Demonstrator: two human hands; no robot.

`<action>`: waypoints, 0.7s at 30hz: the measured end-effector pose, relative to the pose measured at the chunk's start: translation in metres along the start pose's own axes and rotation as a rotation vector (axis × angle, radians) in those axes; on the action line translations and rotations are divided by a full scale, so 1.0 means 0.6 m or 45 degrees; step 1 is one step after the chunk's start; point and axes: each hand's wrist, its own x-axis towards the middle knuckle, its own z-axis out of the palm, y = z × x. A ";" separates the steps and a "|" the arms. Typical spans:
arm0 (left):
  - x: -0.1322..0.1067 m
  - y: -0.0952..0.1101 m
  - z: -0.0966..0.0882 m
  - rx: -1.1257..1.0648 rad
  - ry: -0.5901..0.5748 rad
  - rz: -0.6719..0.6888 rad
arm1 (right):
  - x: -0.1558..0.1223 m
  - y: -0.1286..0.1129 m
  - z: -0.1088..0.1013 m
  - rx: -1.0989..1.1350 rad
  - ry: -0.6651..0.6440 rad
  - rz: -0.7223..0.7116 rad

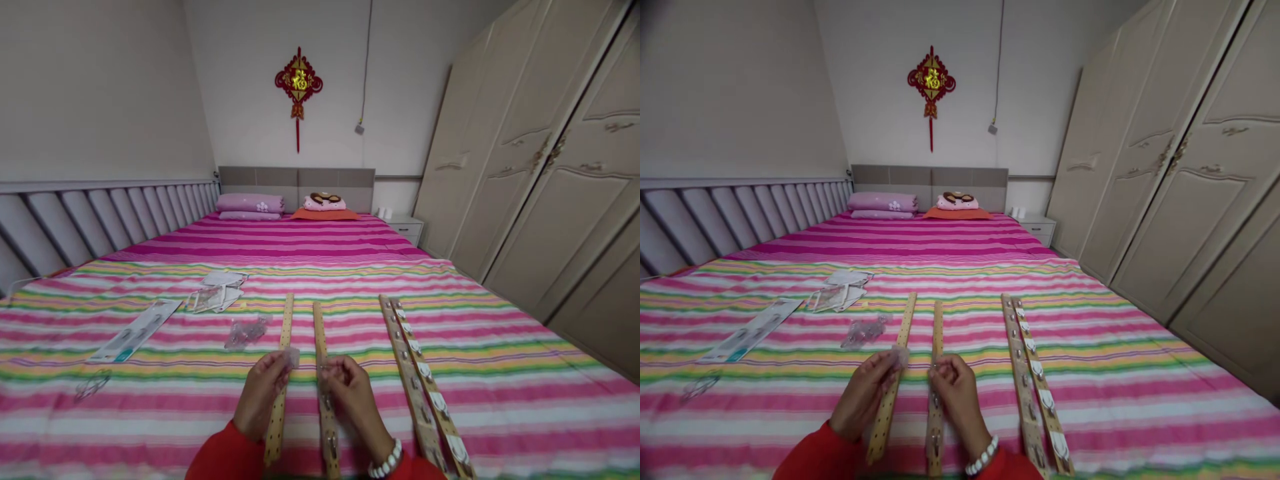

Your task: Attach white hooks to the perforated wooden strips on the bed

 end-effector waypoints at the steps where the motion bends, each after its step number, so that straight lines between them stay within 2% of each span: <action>1: 0.000 -0.008 0.008 0.006 0.003 0.010 | -0.004 -0.011 0.007 -0.069 -0.018 -0.046; 4: -0.006 -0.025 0.031 0.033 -0.046 -0.012 | -0.012 -0.035 0.021 -0.237 -0.010 -0.235; 6: -0.010 -0.033 0.043 0.085 -0.106 -0.021 | -0.014 -0.041 0.024 -0.277 -0.012 -0.272; 10: -0.014 -0.041 0.054 0.252 -0.176 0.060 | -0.015 -0.042 0.021 -0.211 -0.018 -0.132; 17: -0.015 -0.043 0.066 0.524 -0.206 0.279 | -0.012 -0.030 0.013 0.286 -0.074 0.134; 21: -0.014 -0.040 0.066 0.550 -0.237 0.268 | -0.002 -0.020 0.005 0.439 -0.030 0.223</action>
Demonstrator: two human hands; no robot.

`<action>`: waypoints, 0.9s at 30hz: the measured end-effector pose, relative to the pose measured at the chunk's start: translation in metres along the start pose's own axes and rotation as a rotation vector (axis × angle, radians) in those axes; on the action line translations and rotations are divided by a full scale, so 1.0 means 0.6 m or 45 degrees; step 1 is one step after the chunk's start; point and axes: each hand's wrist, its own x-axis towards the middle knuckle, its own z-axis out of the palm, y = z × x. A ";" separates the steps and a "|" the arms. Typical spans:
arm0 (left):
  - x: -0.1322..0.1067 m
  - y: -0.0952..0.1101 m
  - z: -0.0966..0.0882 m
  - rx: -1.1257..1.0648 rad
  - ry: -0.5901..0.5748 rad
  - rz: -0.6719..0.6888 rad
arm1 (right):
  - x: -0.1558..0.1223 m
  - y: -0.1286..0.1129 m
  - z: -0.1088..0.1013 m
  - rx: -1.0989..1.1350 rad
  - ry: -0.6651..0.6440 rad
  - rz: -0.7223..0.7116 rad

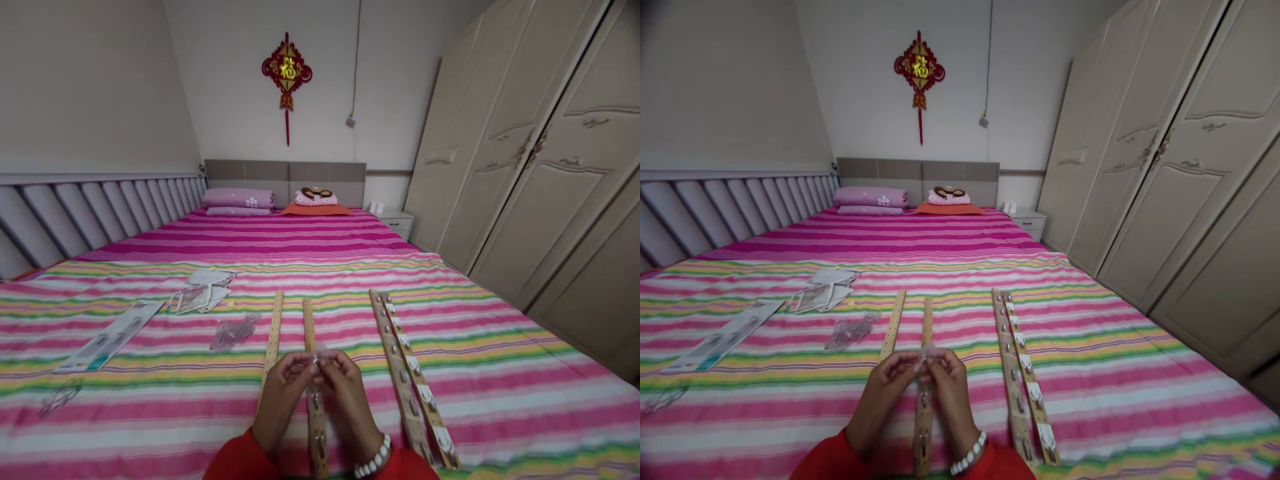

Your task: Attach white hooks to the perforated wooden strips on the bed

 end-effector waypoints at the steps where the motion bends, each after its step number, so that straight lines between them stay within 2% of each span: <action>1: 0.001 0.000 -0.001 -0.009 0.007 -0.006 | 0.002 -0.001 -0.002 0.026 0.018 0.016; 5: 0.005 -0.006 -0.003 -0.018 0.063 -0.089 | 0.006 -0.005 -0.001 0.150 0.092 0.097; 8: 0.009 -0.013 -0.001 -0.022 0.049 -0.167 | 0.005 -0.003 0.000 0.220 0.085 0.150; 12: 0.016 -0.018 0.001 -0.044 0.037 -0.175 | 0.009 0.002 -0.003 0.165 0.057 0.153; 17: 0.025 -0.012 0.004 -0.200 -0.013 -0.218 | 0.016 -0.005 0.000 0.182 0.030 0.160; 21: 0.033 -0.008 0.006 -0.164 0.007 -0.210 | 0.018 -0.005 0.005 0.142 -0.013 0.179; 24: 0.045 -0.004 -0.001 -0.117 0.032 -0.241 | 0.027 -0.003 -0.001 0.051 -0.002 0.143; 27: 0.061 0.003 -0.011 -0.026 -0.020 -0.278 | 0.043 -0.007 -0.009 -0.062 0.088 0.019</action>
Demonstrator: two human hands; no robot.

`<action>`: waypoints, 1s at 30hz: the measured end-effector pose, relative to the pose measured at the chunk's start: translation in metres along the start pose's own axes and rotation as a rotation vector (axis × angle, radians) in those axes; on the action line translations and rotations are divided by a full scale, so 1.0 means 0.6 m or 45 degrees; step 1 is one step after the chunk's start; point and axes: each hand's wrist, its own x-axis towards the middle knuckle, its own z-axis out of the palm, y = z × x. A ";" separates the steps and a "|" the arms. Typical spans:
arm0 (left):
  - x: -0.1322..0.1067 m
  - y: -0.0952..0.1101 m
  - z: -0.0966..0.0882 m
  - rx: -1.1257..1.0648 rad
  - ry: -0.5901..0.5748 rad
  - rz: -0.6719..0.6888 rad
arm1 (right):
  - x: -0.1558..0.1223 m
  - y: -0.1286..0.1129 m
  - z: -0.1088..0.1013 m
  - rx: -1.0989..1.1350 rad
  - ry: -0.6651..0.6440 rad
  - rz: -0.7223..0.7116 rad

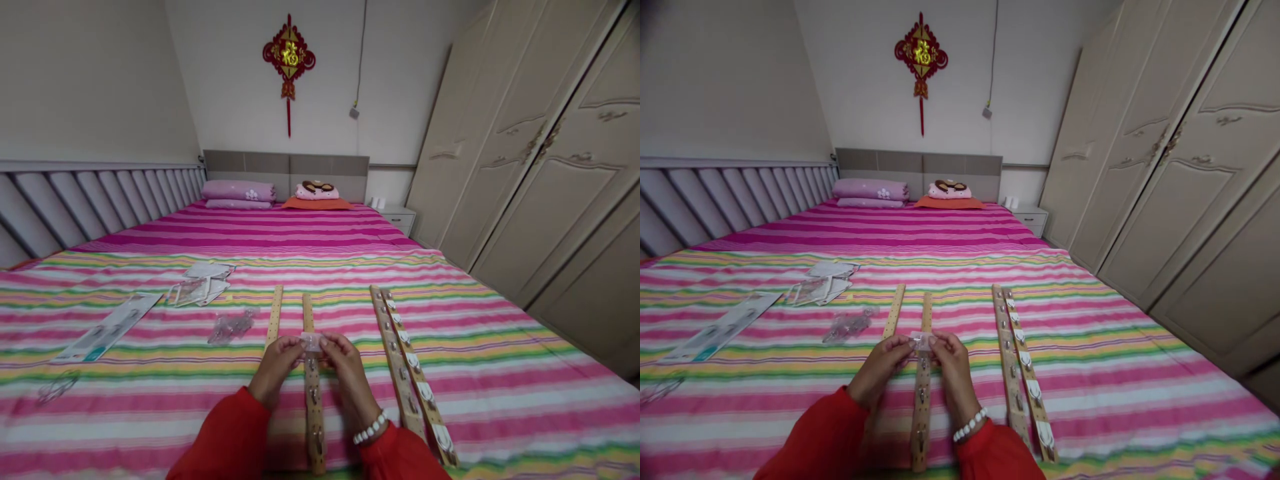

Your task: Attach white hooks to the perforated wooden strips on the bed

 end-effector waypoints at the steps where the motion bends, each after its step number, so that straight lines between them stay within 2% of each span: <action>1: 0.005 0.004 -0.003 0.031 -0.023 -0.008 | 0.006 -0.002 -0.002 -0.035 0.010 -0.035; 7: 0.027 0.007 -0.013 0.062 -0.080 -0.042 | 0.036 -0.004 -0.004 -0.156 -0.026 -0.024; 10: 0.034 0.003 -0.020 0.115 -0.084 -0.091 | 0.051 -0.006 -0.005 -0.225 -0.032 -0.088; 12: 0.041 0.006 -0.024 0.169 -0.030 -0.044 | 0.062 -0.011 -0.006 -0.285 -0.063 -0.134; 15: 0.052 0.015 -0.025 0.226 0.038 0.142 | 0.074 -0.019 -0.004 -0.354 -0.154 -0.134; 17: 0.059 0.020 -0.023 0.246 -0.032 0.218 | 0.080 -0.021 0.000 -0.379 -0.228 -0.127; 20: 0.070 0.018 -0.019 0.231 -0.171 0.205 | 0.088 -0.017 0.004 -0.379 -0.292 -0.138; 24: 0.084 0.002 -0.017 0.186 -0.195 0.129 | 0.095 -0.005 0.002 -0.254 -0.183 -0.065; 27: 0.096 -0.013 -0.014 0.111 -0.064 0.061 | 0.098 0.006 -0.005 -0.139 -0.063 0.028; 30: 0.108 -0.029 -0.008 0.061 0.044 0.020 | 0.101 0.019 -0.011 -0.093 -0.022 0.075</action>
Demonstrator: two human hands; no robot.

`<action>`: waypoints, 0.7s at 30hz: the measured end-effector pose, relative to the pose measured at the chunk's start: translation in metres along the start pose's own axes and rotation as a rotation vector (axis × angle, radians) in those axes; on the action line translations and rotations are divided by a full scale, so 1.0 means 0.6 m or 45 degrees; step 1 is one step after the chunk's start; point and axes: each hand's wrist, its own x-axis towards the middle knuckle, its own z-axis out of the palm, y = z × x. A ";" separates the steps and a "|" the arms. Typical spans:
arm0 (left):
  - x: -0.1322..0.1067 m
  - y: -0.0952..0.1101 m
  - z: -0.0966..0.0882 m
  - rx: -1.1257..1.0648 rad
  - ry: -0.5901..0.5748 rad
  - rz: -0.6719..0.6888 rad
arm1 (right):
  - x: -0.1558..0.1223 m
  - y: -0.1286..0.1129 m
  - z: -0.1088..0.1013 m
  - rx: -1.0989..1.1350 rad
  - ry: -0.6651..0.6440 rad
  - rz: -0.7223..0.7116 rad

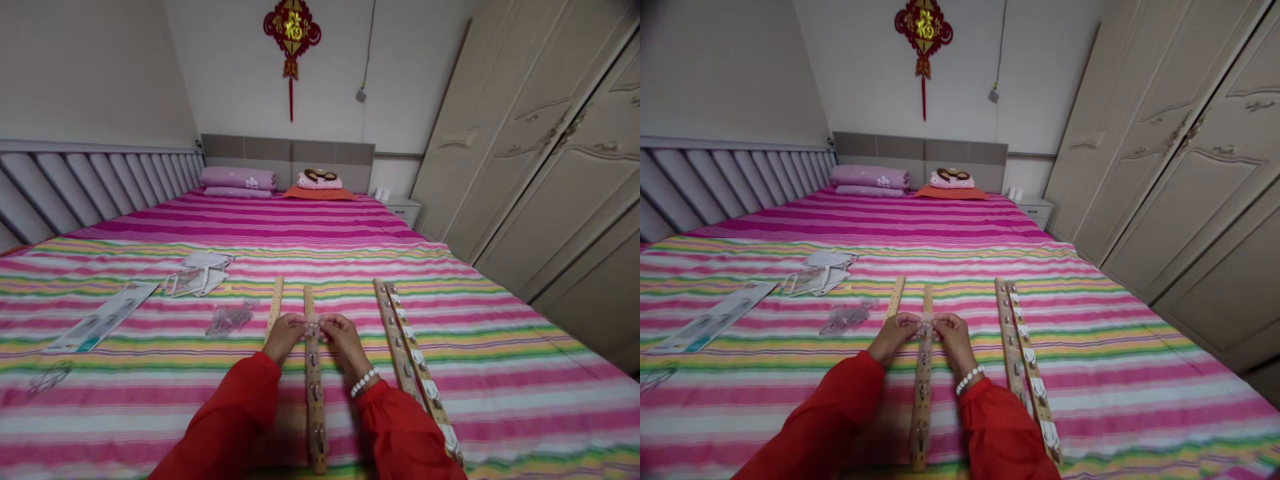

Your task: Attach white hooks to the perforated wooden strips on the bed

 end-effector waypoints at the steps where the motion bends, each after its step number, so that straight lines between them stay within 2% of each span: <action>1: 0.004 -0.005 0.002 0.010 0.019 -0.012 | 0.002 0.005 -0.001 0.005 0.009 0.001; 11: 0.034 -0.051 -0.001 0.268 0.139 0.088 | 0.026 0.049 -0.002 -0.080 0.061 -0.020; 21: 0.037 -0.070 -0.005 0.303 0.115 0.083 | 0.028 0.057 -0.002 -0.147 0.082 -0.027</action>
